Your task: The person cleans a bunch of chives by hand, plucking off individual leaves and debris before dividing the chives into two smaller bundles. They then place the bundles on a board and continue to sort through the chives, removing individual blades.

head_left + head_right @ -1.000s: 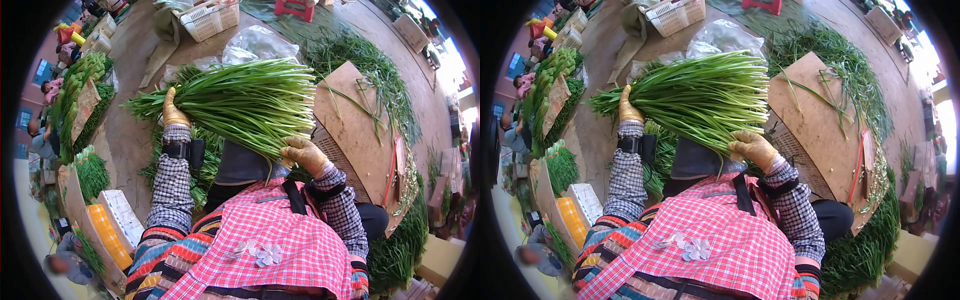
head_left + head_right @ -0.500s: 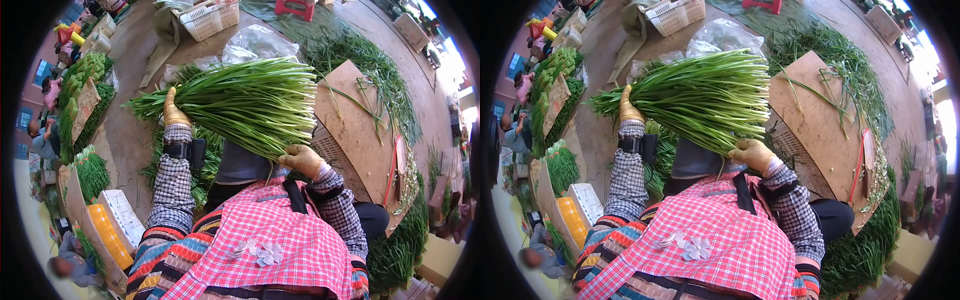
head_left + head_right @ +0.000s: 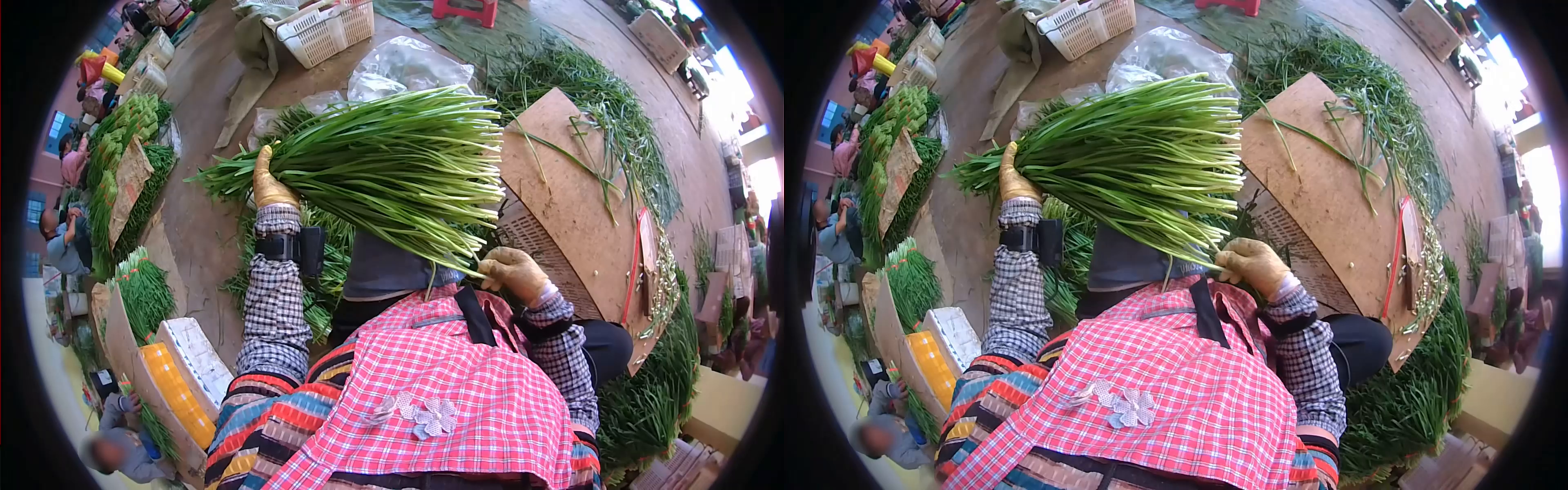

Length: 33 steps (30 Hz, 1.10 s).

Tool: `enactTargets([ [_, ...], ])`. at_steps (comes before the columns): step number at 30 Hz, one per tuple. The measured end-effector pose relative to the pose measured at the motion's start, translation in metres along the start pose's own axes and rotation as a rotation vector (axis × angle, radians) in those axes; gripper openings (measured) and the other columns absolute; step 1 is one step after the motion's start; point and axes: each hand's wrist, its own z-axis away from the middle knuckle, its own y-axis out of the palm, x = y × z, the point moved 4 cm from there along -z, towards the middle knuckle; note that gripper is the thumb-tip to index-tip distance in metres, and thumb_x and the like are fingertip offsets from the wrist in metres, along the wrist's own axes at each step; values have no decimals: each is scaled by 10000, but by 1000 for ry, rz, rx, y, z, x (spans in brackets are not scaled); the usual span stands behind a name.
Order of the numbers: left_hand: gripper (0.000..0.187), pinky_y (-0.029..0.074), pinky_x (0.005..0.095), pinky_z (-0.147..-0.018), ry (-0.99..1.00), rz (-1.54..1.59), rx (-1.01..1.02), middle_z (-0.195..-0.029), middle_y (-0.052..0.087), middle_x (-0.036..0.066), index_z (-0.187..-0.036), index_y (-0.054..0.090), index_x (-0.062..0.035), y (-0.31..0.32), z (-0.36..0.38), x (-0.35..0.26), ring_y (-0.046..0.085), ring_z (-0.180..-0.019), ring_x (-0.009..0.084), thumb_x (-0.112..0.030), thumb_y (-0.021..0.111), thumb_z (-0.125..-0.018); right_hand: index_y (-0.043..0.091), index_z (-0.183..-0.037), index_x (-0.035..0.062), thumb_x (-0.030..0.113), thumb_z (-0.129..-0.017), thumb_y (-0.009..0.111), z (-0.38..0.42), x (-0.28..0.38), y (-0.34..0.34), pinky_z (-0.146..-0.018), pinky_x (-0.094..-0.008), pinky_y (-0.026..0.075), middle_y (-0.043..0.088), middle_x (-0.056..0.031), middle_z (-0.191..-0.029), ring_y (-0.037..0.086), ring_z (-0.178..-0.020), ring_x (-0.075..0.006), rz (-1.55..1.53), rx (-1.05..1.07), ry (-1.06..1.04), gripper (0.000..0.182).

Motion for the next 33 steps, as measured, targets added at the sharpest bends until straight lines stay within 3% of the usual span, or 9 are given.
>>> enactTargets([
  [7,386,477,488,-915,7,6,92,-1076,652,120,-1082,630,-67,1,-1,4,612,-978,307,-331,688,-807,666,-1014,39,147,-783,702,37,58,-5,-718,-348,512,677,-130,-916,652,-785,-248,605,-495,-526,258],
  [15,362,486,481,-897,116,68,80,-1053,655,129,-1029,633,-62,-4,-6,11,614,-950,308,-345,681,-808,610,-1102,126,147,-731,640,35,96,82,-748,-365,518,582,-80,-1203,606,-960,-245,1191,-289,-1391,373],
  [17,369,504,470,-859,98,95,53,-1027,663,129,-1025,653,-61,4,10,6,624,-902,305,-322,727,-775,608,-1197,173,208,-796,569,-21,2,41,-835,-395,490,617,-37,-1169,606,-1009,-231,1396,-50,-811,405],
  [18,356,503,471,-859,72,109,56,-1031,663,127,-1023,654,-67,5,10,7,624,-905,303,-322,720,-783,646,-1167,166,274,-852,536,-38,-51,6,-878,-389,480,650,-45,-1140,616,-1046,-239,1694,149,83,351],
  [21,328,504,434,-860,179,46,88,-1044,663,105,-1048,649,-48,-3,4,5,620,-923,268,-293,672,-831,736,-945,173,350,-875,508,4,-50,-36,-780,-394,539,710,-68,-955,683,-886,-252,1587,53,138,297],
  [23,331,506,402,-848,199,81,99,-1004,666,91,-1050,645,-43,-9,-11,9,625,-888,250,-288,675,-829,706,-760,100,282,-819,595,30,12,-27,-623,-416,523,685,-88,-782,651,-683,-274,1338,-209,-501,221],
  [25,373,504,403,-859,130,-22,93,-1018,661,92,-1049,641,-49,3,9,8,625,-911,247,-312,707,-792,677,-869,63,150,-805,658,70,95,1,-661,-421,494,668,-117,-810,631,-734,-305,853,-538,-772,110],
  [28,412,500,443,-874,96,-42,21,-1038,659,115,-1074,632,-44,10,14,10,624,-929,280,-327,705,-784,575,-1268,112,191,-816,657,88,114,31,-823,-394,486,637,-108,-1160,604,-978,-313,914,-799,-1220,467],
  [33,448,487,513,-893,57,7,56,-1119,633,140,-1133,602,-46,2,-3,9,605,-981,328,-323,692,-792,693,-952,104,242,-849,577,-1,-30,12,-763,-409,508,674,-90,-965,640,-883,-284,1402,-159,-441,208],
])
